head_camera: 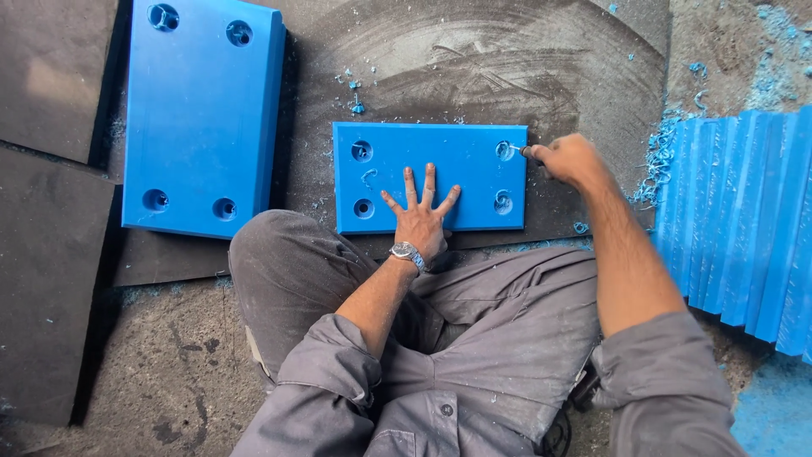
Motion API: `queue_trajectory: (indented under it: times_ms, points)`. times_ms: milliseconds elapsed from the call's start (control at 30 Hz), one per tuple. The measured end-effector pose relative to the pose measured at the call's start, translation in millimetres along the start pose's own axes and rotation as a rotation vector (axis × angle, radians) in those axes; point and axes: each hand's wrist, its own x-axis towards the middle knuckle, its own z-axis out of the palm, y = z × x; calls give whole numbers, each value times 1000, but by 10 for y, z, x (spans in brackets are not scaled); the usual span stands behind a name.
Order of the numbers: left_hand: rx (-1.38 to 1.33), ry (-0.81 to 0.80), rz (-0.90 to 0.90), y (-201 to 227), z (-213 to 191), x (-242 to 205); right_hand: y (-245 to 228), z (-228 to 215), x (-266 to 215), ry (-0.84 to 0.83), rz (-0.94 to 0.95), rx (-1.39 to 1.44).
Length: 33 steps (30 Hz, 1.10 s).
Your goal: Grinding and finishing the edges and holes of blue plastic blocks using an angle grinder and a deburring tool.
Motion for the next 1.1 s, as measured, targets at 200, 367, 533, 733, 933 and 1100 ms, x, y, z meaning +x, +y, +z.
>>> queue_trajectory:
  times_ms: [200,367,533,733,933,1100]
  points:
    - [-294,139,-79,-191,135,77,525,1270,-385,335,-51,473]
    - [-503,655,-658,-588,-110,29,-105,1228,-1133,415,-395,155]
    - [-964,586,-1109,-870,-2,9,-310,1335,-1212,317,-235,-92]
    - [-771,427,-1001,-889,-10,-69,-162,1247,-1150,419,-289,-131]
    - [-570,477,-923,-696,-822,-384,246,203,-1412,167,-493,-182]
    - [-1422,900,-242,-747,-1196,-496,867,-358,-1024,-32,-509,425]
